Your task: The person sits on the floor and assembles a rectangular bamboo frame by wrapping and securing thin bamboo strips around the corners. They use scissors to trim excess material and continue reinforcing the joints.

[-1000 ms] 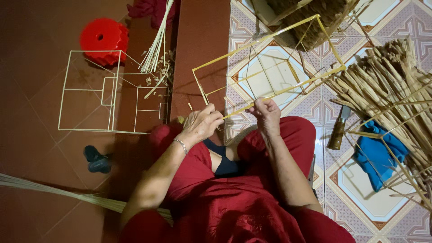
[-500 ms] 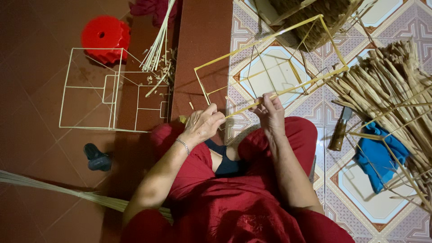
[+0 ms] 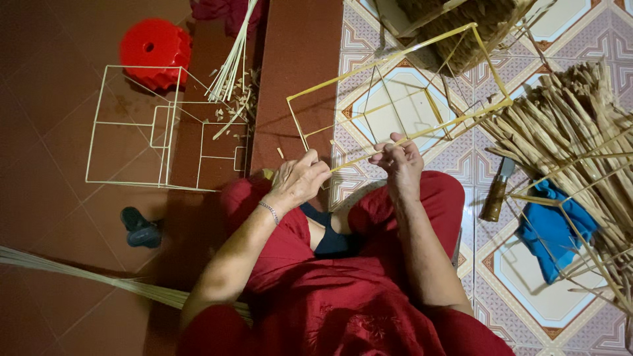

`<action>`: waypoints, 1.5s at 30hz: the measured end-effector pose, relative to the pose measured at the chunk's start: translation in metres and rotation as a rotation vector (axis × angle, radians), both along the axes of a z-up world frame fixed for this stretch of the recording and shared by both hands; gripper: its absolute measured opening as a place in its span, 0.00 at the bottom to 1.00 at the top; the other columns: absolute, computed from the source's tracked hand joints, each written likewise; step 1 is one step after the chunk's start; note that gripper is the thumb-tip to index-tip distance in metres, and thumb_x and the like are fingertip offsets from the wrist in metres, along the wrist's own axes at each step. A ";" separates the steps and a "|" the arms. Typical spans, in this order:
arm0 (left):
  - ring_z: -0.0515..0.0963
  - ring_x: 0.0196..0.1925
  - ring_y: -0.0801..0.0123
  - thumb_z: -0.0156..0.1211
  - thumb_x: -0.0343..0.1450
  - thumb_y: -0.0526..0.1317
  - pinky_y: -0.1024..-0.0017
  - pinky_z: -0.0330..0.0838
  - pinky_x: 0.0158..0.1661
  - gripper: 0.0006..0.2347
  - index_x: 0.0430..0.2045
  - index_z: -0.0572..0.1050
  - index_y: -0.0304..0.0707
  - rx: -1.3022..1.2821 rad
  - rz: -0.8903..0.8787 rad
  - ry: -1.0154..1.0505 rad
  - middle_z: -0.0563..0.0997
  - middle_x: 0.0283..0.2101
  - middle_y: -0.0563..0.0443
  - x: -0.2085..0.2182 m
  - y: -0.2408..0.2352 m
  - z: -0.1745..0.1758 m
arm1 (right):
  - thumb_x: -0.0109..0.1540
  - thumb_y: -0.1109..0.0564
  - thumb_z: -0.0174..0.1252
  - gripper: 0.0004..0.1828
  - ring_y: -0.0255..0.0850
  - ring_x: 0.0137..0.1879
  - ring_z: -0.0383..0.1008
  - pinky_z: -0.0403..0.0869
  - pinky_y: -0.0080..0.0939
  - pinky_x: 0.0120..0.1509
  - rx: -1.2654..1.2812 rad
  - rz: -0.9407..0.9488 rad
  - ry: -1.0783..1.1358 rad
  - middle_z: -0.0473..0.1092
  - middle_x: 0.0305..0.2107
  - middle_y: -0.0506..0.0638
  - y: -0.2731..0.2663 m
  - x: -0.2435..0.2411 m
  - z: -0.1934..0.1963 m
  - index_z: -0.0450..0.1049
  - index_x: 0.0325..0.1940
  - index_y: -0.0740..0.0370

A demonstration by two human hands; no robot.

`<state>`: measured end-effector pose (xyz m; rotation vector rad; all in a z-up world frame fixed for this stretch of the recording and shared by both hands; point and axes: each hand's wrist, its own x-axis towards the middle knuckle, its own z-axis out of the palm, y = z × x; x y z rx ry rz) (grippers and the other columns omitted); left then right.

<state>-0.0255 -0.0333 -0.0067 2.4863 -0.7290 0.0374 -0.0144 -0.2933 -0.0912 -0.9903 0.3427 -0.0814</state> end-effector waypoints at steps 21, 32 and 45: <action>0.80 0.31 0.47 0.62 0.72 0.43 0.51 0.75 0.30 0.06 0.28 0.78 0.44 0.026 0.003 -0.004 0.73 0.34 0.45 0.000 -0.002 0.000 | 0.65 0.65 0.57 0.15 0.44 0.34 0.78 0.78 0.46 0.44 -0.006 0.003 -0.047 0.78 0.37 0.63 -0.003 0.000 -0.010 0.70 0.56 0.71; 0.80 0.31 0.46 0.60 0.72 0.42 0.50 0.75 0.31 0.06 0.28 0.77 0.43 0.017 0.007 -0.001 0.73 0.33 0.45 0.000 -0.002 -0.001 | 0.69 0.56 0.59 0.11 0.40 0.34 0.78 0.81 0.45 0.45 0.116 0.048 -0.008 0.77 0.34 0.57 0.017 -0.004 -0.014 0.73 0.47 0.68; 0.80 0.30 0.45 0.58 0.73 0.43 0.49 0.73 0.30 0.08 0.27 0.75 0.41 0.052 0.006 0.011 0.72 0.33 0.44 -0.001 -0.004 0.002 | 0.64 0.63 0.63 0.11 0.40 0.34 0.79 0.79 0.39 0.43 0.067 0.142 -0.060 0.77 0.33 0.54 0.053 -0.020 -0.017 0.73 0.50 0.67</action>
